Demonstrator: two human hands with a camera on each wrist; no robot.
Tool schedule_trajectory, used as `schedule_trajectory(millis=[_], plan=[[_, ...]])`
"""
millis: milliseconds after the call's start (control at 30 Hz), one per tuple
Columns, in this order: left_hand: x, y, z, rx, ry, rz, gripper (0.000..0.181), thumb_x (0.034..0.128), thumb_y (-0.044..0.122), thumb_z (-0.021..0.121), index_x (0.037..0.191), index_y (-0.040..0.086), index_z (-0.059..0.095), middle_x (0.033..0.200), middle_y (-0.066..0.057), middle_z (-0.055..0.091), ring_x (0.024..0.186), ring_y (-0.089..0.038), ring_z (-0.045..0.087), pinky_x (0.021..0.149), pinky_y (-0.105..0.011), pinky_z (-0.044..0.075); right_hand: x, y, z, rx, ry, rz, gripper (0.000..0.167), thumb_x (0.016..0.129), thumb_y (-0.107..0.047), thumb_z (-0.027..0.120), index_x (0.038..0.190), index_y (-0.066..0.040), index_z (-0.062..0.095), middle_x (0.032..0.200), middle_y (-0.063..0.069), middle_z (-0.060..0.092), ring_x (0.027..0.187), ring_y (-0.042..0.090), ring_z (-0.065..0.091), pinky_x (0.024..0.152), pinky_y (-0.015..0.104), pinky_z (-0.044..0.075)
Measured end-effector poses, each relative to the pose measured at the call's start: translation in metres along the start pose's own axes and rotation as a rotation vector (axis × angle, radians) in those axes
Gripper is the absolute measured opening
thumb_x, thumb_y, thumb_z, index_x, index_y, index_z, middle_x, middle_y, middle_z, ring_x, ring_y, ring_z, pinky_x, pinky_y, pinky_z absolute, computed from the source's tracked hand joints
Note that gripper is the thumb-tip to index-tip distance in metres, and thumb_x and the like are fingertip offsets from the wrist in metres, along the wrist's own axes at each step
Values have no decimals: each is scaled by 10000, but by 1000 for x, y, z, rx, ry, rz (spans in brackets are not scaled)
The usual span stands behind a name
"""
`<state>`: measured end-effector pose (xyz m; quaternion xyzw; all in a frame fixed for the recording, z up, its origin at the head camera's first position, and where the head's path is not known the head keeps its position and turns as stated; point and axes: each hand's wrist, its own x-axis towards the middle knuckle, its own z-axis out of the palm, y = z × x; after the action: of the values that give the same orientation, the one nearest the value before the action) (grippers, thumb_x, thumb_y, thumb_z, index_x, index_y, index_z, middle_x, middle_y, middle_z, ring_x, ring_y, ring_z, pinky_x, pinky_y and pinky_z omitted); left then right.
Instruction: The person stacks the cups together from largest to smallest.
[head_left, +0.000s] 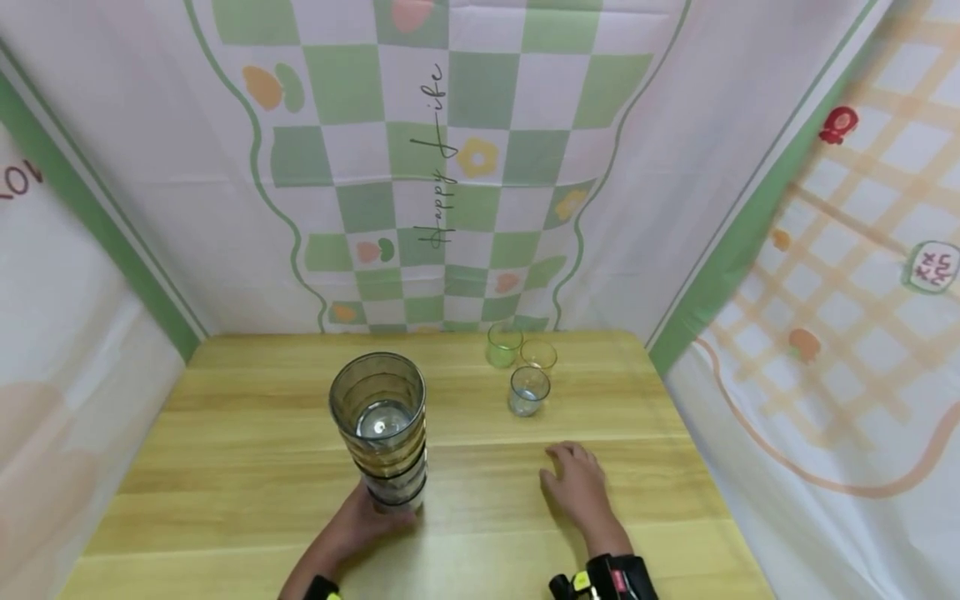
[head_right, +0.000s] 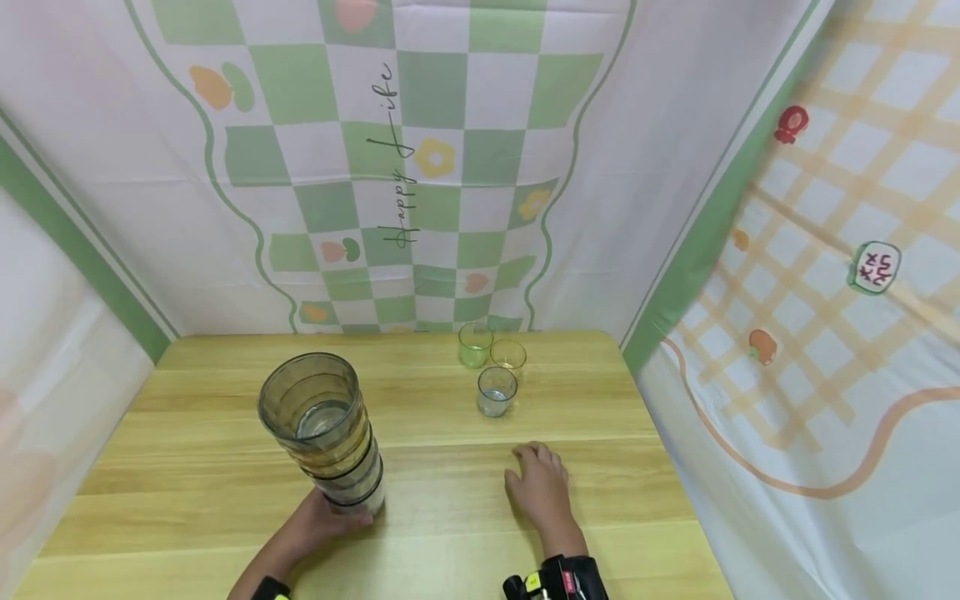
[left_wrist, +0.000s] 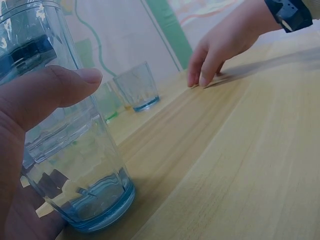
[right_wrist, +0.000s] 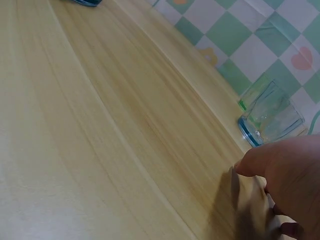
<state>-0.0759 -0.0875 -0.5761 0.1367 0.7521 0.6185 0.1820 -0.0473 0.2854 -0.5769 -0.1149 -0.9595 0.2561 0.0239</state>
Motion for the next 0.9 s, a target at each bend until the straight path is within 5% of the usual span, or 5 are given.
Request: schedule_trajectory(millis=[300, 633, 733, 900], plan=[[1, -2, -1, 0, -5, -3, 808, 758, 178, 899, 1423, 60, 456, 1335, -128, 637, 1282, -347, 555, 1134, -607, 332, 26, 2, -4, 69, -40, 15, 557, 954, -273, 680, 1436, -46, 518, 1497, 227, 447, 1374, 447, 387, 1127, 646, 333], [1, -6, -4, 37, 0, 19, 812, 761, 200, 899, 1420, 66, 445, 1327, -134, 633, 1274, -365, 555, 1116, -616, 349, 69, -9, -12, 114, -151, 11, 986, 866, -479, 771, 1588, -52, 254, 1584, 262, 332, 1440, 504, 301, 1169, 678, 205], [1, -6, -5, 24, -5, 15, 816, 762, 199, 898, 1426, 73, 442, 1340, -132, 627, 1282, -362, 550, 1122, -615, 343, 82, -17, -12, 181, -144, 4, 1028, 853, -453, 797, 1613, -106, 197, 1598, 247, 321, 1447, 516, 278, 1142, 746, 143], [4, -7, -5, 18, -26, -2, 828, 763, 235, 900, 1441, 110, 442, 1360, -111, 616, 1290, -333, 548, 1129, -605, 344, 97, -31, -10, 323, -51, 21, 1140, 837, -373, 837, 1620, -77, 62, 1610, 307, 221, 1461, 521, 222, 1172, 684, 195]])
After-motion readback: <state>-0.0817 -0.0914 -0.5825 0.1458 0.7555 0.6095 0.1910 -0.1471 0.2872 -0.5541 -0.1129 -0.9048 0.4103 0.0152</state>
